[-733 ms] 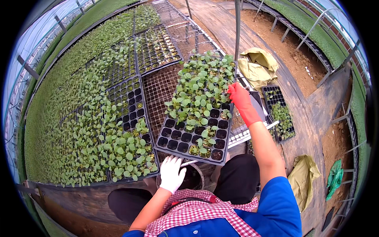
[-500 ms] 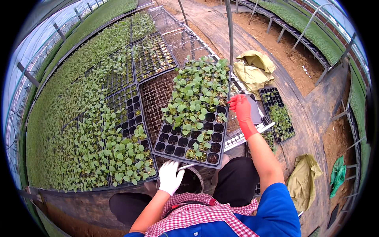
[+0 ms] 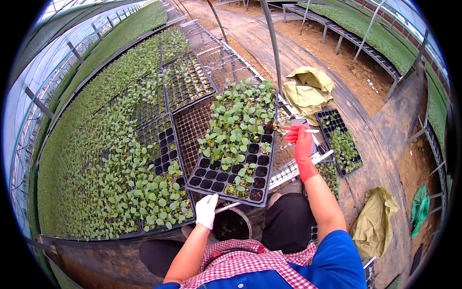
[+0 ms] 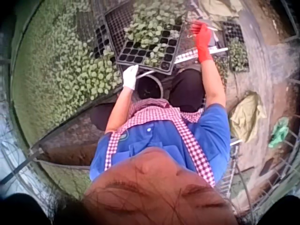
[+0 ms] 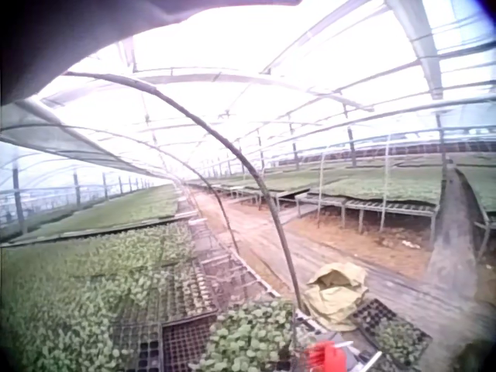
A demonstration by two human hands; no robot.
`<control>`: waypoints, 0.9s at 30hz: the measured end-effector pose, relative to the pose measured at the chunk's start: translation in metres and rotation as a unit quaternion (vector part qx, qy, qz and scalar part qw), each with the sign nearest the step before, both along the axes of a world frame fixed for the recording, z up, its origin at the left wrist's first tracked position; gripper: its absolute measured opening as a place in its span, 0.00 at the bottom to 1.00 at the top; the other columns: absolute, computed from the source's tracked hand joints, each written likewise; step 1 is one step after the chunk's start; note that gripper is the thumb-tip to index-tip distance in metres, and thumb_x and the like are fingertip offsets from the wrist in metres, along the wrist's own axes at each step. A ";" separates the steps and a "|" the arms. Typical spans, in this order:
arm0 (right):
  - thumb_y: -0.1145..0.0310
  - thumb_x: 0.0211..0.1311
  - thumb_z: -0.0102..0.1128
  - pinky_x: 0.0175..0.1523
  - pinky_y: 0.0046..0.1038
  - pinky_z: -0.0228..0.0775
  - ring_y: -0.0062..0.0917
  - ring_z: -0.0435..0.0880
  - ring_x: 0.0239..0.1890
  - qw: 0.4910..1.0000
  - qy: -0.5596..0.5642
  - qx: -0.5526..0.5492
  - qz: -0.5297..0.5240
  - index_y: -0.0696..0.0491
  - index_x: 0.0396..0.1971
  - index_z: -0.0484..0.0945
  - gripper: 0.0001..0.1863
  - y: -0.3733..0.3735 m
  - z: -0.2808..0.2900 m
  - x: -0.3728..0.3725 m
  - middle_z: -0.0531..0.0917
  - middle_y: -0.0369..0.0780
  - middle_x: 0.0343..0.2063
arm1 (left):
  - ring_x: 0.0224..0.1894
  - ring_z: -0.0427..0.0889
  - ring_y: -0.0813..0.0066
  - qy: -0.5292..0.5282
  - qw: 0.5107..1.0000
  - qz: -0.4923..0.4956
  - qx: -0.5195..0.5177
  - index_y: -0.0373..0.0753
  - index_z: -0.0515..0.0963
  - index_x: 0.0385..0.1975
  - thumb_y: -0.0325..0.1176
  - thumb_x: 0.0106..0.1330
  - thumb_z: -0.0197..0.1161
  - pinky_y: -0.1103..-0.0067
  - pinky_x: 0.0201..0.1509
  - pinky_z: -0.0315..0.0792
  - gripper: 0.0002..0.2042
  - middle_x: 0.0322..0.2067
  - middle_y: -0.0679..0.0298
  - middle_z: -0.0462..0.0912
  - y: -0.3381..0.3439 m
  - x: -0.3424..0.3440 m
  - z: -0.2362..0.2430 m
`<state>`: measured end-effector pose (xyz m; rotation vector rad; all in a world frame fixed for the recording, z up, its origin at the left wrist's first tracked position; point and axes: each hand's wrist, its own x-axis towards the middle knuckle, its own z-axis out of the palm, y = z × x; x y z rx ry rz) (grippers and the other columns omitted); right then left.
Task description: The person thins seedlings in a plastic tray by hand and with a small stick, removing excess plants and soil from individual cells and discarding them into a bucket.
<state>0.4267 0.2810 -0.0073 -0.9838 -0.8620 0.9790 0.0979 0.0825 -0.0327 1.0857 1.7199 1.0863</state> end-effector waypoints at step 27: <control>0.54 0.72 0.43 0.31 0.22 0.73 0.25 0.83 0.28 0.927 0.175 -0.297 -0.145 0.54 0.45 0.73 0.19 -0.348 -0.222 0.240 0.84 0.42 0.33 | 0.54 0.74 0.55 -0.241 0.970 0.044 0.014 0.29 0.67 0.55 0.43 0.72 0.49 0.62 0.61 0.66 0.22 0.52 0.49 0.74 0.011 -0.022 -0.015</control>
